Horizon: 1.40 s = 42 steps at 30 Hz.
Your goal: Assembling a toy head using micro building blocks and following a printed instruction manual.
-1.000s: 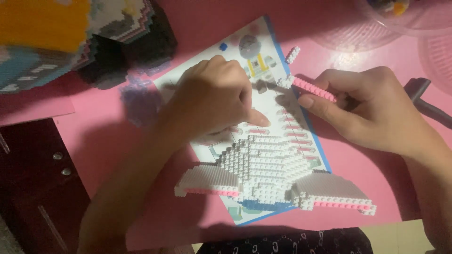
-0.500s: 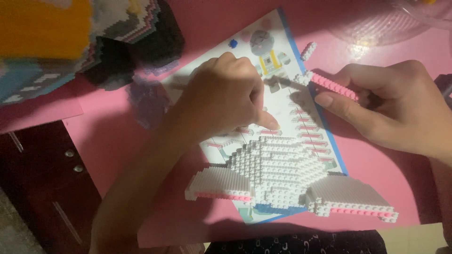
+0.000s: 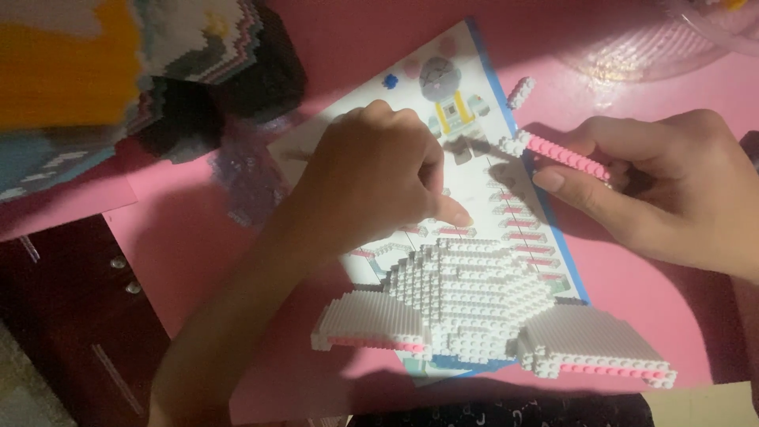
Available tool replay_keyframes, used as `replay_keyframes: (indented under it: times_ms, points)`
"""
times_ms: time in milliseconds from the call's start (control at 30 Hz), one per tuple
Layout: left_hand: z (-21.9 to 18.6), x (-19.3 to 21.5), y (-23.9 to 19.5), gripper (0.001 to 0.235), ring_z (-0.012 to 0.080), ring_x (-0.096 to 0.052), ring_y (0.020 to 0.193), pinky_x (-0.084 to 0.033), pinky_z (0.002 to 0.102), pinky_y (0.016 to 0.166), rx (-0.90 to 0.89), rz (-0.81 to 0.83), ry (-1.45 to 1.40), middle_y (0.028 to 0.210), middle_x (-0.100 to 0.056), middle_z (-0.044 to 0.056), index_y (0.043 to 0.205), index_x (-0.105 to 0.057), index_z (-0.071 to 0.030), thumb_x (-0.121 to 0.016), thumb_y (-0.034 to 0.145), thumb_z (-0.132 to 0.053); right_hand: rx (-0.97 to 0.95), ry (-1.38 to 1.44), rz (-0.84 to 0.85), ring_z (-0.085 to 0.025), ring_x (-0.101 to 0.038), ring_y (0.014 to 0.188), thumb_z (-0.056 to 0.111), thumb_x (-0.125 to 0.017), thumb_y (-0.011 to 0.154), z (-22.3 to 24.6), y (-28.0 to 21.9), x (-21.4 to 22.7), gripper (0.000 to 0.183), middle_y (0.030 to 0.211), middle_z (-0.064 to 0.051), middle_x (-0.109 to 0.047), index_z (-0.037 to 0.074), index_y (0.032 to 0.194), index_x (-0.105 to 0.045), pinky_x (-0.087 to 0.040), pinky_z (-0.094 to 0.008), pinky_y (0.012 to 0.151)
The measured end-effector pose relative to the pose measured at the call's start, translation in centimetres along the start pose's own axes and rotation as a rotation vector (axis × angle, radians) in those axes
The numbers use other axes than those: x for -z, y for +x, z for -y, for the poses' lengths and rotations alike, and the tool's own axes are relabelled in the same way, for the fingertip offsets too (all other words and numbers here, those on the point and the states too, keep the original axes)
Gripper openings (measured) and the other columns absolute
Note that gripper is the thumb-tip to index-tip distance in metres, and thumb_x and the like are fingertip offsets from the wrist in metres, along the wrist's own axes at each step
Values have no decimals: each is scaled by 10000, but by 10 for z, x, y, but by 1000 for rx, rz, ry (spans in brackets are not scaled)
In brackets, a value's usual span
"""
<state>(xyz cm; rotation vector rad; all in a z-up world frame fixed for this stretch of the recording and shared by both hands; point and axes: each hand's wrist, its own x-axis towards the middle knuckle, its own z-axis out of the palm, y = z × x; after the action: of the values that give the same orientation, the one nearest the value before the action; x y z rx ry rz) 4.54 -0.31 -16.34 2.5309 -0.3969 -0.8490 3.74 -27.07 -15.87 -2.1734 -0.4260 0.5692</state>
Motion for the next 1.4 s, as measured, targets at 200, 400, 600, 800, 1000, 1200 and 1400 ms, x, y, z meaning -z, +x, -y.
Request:
replay_keyframes:
  times_ms: [200, 400, 600, 800, 1000, 1200, 1400]
  points:
    - [-2, 4, -1, 632, 183, -593, 768, -470, 395, 659, 31, 41, -26, 565, -645, -101, 490, -577, -219, -1081, 642, -568, 20, -27, -7, -131, -274, 479, 196, -739, 980, -5, 0, 0, 131, 483, -19, -374, 80, 923, -755, -246, -252, 469]
    - [4, -1, 0, 340, 197, -596, 712, -488, 404, 607, -73, -42, -48, 539, -656, -89, 487, -622, -220, -893, 691, -217, 5, -35, -8, -128, -277, 468, 203, -751, 973, -5, -1, -1, 112, 474, -18, -389, 95, 947, -762, -257, -247, 467]
    - [1, 10, 0, 430, 192, -652, 823, -482, 398, 687, -2, 60, -77, 612, -725, -102, 515, -651, -236, -993, 672, -443, 28, 14, 34, -73, -356, 428, 220, -756, 939, -1, 2, 2, 119, 437, 8, -478, 101, 930, -755, -287, -225, 418]
    - [4, 22, -8, 348, 56, -698, 541, -566, 229, 457, -324, -32, -548, 730, -773, -27, 945, -757, -106, -875, 798, -398, 97, 34, 101, -49, -514, 372, 202, -692, 964, 8, 6, 9, 139, 468, 35, -629, 99, 1045, -737, -390, -214, 392]
    - [-19, 30, -8, 393, 53, -530, 527, -386, 231, 505, -256, -39, -702, 548, -539, -65, 904, -768, -80, -604, 941, -434, 140, 80, 126, -52, -499, 460, 187, -643, 1000, 15, 7, 9, 221, 571, 42, -622, 94, 1176, -738, -416, -220, 452]
    - [-24, 23, -7, 304, 65, -705, 612, -538, 213, 557, -19, -63, -835, 804, -830, 6, 928, -818, -90, -682, 917, -362, 127, 32, 134, -83, -440, 467, 265, -646, 1014, 18, 3, 8, 302, 594, 24, -549, 106, 1254, -738, -362, -271, 463]
    - [-12, 10, -15, 192, 99, -687, 626, -530, 210, 551, -159, -173, -928, 818, -805, 71, 1040, -790, -38, -722, 992, -211, 104, 27, 178, -67, -509, 464, 352, -680, 971, 39, -5, 26, 455, 736, 34, -728, 137, 1373, -681, -390, -248, 439]
